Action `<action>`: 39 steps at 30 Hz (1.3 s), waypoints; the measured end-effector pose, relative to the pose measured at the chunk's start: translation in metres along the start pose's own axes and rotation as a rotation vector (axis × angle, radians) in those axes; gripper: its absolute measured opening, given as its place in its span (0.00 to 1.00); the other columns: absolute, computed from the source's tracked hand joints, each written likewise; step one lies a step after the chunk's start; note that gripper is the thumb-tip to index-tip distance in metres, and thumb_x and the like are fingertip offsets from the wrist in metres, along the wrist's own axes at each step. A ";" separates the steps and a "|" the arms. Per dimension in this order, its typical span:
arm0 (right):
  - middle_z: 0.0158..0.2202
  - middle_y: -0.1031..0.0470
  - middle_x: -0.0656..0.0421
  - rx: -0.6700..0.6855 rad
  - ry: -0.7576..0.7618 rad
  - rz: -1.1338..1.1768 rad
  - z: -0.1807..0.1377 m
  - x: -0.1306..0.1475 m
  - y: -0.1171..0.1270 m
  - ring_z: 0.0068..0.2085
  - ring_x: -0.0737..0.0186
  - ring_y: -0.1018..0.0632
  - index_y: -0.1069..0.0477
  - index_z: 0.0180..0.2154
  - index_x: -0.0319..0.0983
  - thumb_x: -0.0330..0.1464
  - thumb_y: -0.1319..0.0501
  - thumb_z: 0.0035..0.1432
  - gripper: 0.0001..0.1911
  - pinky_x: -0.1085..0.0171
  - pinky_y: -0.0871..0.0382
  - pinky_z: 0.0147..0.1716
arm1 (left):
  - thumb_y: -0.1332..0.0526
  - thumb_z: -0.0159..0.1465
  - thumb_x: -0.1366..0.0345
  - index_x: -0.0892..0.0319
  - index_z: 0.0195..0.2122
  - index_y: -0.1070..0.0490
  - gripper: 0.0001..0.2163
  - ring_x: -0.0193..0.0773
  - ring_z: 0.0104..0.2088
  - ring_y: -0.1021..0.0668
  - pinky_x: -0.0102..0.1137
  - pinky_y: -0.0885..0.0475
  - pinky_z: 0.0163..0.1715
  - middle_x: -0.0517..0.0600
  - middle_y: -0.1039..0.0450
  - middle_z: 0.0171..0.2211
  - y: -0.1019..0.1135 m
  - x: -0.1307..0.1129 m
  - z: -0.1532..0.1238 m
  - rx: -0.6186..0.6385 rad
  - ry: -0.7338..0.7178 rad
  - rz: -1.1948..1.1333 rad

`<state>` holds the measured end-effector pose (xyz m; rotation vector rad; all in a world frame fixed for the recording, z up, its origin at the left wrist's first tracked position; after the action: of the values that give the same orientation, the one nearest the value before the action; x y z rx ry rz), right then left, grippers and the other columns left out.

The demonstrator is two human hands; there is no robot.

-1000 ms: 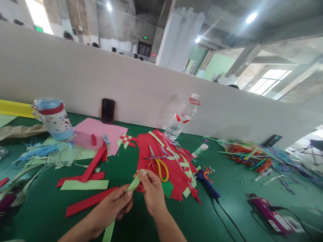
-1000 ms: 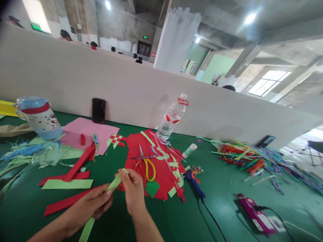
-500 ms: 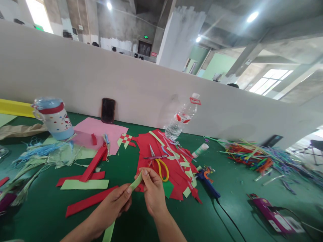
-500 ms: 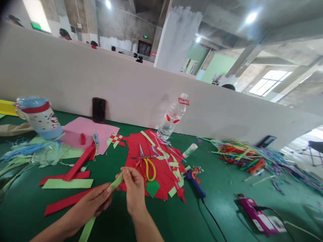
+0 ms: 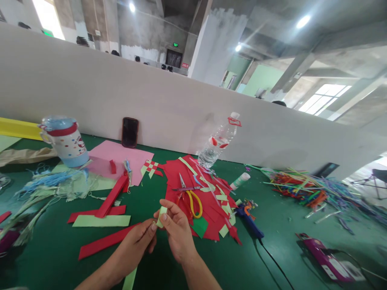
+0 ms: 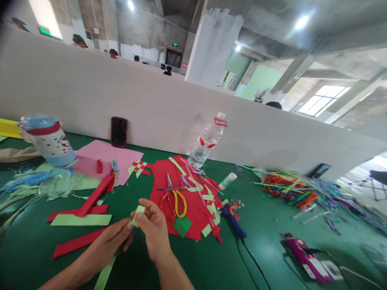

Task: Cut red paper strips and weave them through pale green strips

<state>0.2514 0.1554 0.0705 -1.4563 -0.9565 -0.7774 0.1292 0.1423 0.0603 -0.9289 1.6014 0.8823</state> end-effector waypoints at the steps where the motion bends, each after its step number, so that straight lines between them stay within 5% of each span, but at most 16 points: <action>1: 0.36 0.19 0.55 0.010 0.004 0.025 -0.001 0.000 -0.001 0.35 0.63 0.22 0.27 0.51 0.38 0.44 0.24 0.48 0.31 0.67 0.31 0.34 | 0.53 0.65 0.37 0.55 0.26 0.38 0.26 0.33 0.22 0.38 0.30 0.41 0.26 0.41 0.39 0.20 0.001 -0.001 0.000 -0.007 -0.007 0.001; 5: 0.38 0.20 0.56 0.049 -0.019 0.044 -0.003 0.000 -0.007 0.37 0.60 0.22 0.25 0.50 0.40 0.43 0.23 0.44 0.31 0.63 0.29 0.39 | 0.54 0.66 0.38 0.54 0.26 0.38 0.25 0.33 0.21 0.39 0.30 0.42 0.25 0.40 0.40 0.20 0.002 -0.003 0.001 -0.035 -0.019 0.000; 11: 0.27 0.23 0.58 -0.014 0.018 -0.108 -0.001 0.001 -0.004 0.28 0.63 0.26 0.19 0.32 0.37 0.46 0.27 0.49 0.17 0.66 0.31 0.26 | 0.53 0.65 0.37 0.54 0.26 0.38 0.25 0.34 0.23 0.36 0.31 0.41 0.27 0.42 0.38 0.20 0.002 -0.004 0.000 -0.038 -0.042 0.031; 15: 0.28 0.22 0.59 -0.125 0.070 -0.084 0.004 0.004 0.011 0.26 0.65 0.28 0.18 0.35 0.39 0.48 0.28 0.51 0.19 0.65 0.32 0.26 | 0.53 0.66 0.39 0.54 0.27 0.38 0.24 0.34 0.23 0.35 0.30 0.41 0.26 0.41 0.38 0.19 -0.001 -0.001 -0.002 0.009 -0.021 0.040; 21: 0.28 0.22 0.58 -0.249 0.139 -0.077 0.007 0.009 0.026 0.31 0.61 0.25 0.18 0.35 0.39 0.47 0.27 0.49 0.18 0.63 0.30 0.34 | 0.54 0.64 0.35 0.57 0.43 0.34 0.29 0.32 0.18 0.34 0.28 0.41 0.18 0.42 0.32 0.22 -0.008 0.009 -0.002 0.120 0.081 -0.019; 27: 0.34 0.20 0.55 -0.404 0.224 -0.027 0.009 0.024 0.040 0.38 0.56 0.23 0.18 0.35 0.42 0.48 0.26 0.45 0.19 0.58 0.29 0.39 | 0.52 0.63 0.35 0.59 0.44 0.33 0.30 0.30 0.17 0.32 0.27 0.38 0.16 0.44 0.28 0.23 -0.010 0.008 -0.004 0.170 0.137 -0.056; 35: 0.33 0.20 0.57 -0.419 0.238 -0.013 0.009 0.024 0.042 0.36 0.58 0.24 0.18 0.35 0.42 0.47 0.26 0.45 0.18 0.60 0.29 0.37 | 0.52 0.63 0.35 0.59 0.45 0.33 0.30 0.31 0.16 0.31 0.27 0.37 0.16 0.44 0.28 0.22 -0.009 0.013 -0.005 0.182 0.141 -0.077; 39: 0.34 0.20 0.55 -0.384 0.248 -0.114 0.008 0.025 0.039 0.36 0.57 0.23 0.18 0.36 0.41 0.49 0.27 0.48 0.20 0.60 0.29 0.37 | 0.45 0.59 0.34 0.58 0.40 0.29 0.29 0.38 0.28 0.22 0.32 0.28 0.29 0.49 0.24 0.29 -0.004 0.005 -0.010 0.256 0.137 -0.110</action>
<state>0.2969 0.1668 0.0741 -1.5927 -0.7290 -1.2470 0.1276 0.1313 0.0568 -0.9005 1.7150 0.5320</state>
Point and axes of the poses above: each hand's wrist, its own z-axis towards the middle knuckle, its own y-axis out of the back of the hand, x = y × z, the point moved 5 cm from there along z, towards the middle knuckle
